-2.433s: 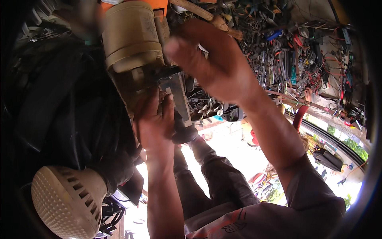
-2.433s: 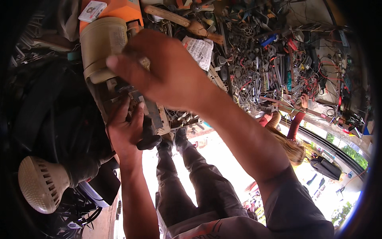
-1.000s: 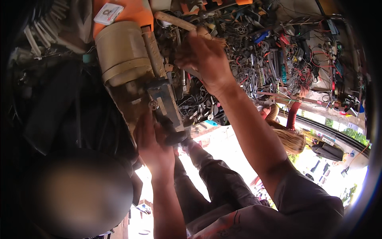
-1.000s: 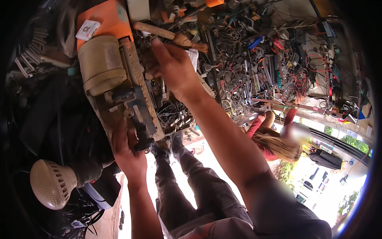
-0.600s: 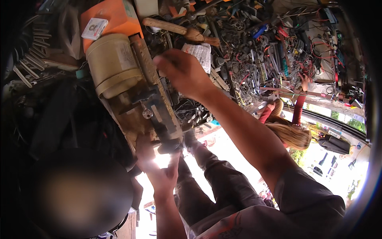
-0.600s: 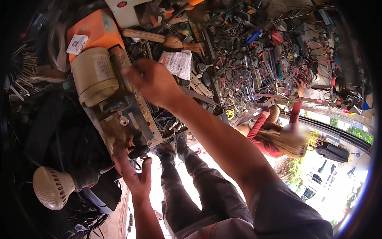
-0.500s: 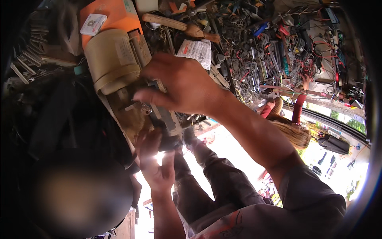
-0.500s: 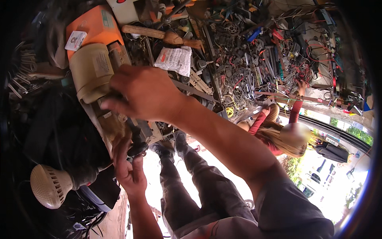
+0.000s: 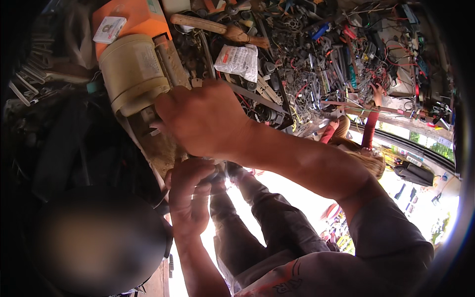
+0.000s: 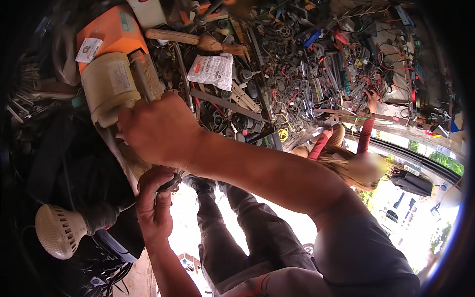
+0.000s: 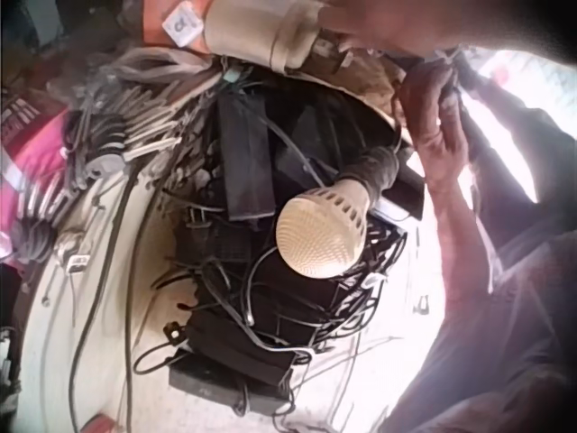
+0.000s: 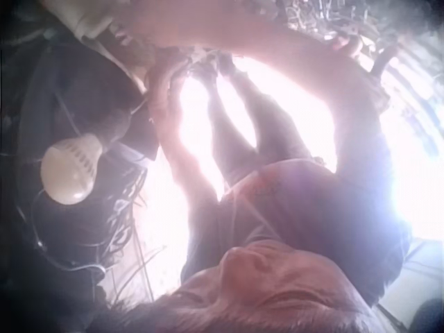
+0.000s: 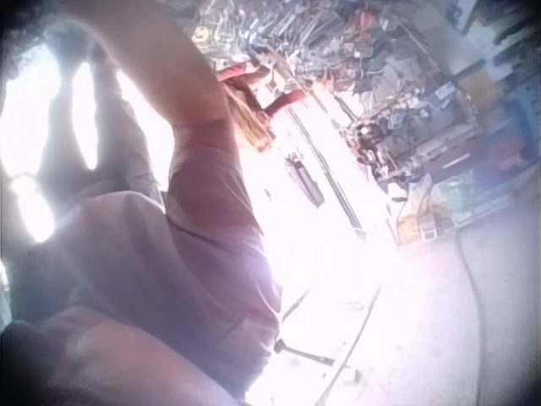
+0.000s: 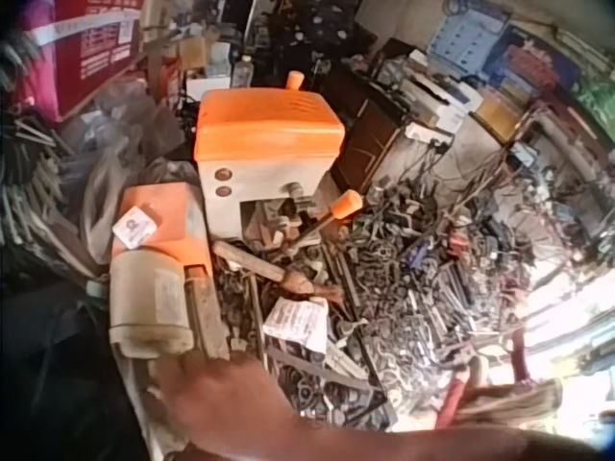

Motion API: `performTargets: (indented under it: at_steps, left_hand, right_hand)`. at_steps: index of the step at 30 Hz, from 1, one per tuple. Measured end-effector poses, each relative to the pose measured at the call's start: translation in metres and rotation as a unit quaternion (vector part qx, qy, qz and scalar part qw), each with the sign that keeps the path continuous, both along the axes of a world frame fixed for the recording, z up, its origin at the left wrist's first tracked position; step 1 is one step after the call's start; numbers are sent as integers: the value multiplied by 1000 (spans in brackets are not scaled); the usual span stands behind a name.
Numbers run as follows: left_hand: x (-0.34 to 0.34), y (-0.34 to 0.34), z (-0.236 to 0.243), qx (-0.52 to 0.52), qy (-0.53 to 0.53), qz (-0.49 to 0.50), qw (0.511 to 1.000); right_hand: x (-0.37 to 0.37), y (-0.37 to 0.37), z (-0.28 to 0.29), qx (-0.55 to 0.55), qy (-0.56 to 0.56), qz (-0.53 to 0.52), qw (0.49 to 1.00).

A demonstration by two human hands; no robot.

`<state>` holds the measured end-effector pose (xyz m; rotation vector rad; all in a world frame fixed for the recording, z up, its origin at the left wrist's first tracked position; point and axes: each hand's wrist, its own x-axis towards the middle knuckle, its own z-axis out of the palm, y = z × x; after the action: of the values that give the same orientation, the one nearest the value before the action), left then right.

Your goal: The person holds a small metal tool against a rotating bench grinder wheel, repeatedly adjusting its angle and position to sharpen the edge. The tool is moved back and forth across the wheel surface while the person maintains steady hand pressure.

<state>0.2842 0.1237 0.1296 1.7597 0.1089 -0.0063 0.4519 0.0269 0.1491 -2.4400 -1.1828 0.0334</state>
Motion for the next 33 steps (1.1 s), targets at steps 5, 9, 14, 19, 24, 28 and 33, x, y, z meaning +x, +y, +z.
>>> performTargets:
  at_steps: [5,9,14,19,24,28,33]
  left_hand:
    - [1,-9,-5,30,-19,37,999]
    - [3,-13,-11,137,-59,100,984]
    - [9,-23,-19,162,-76,84,980]
    - [7,-17,-17,169,-62,61,982]
    - [9,-16,-16,175,-63,51,981]
    - [8,-15,-16,172,-53,50,982]
    - [8,-15,-16,164,-47,50,984]
  right_hand:
    - [-6,0,-2,-2,15,-56,998]
    - [22,-18,-7,128,363,-211,899]
    - [66,-26,-86,297,585,-318,684]
    - [69,-7,-86,243,621,-296,684]
    - [78,-9,-98,240,655,-296,653]
    - [84,-1,-98,244,667,-299,637]
    - [83,-1,-96,241,666,-293,642]
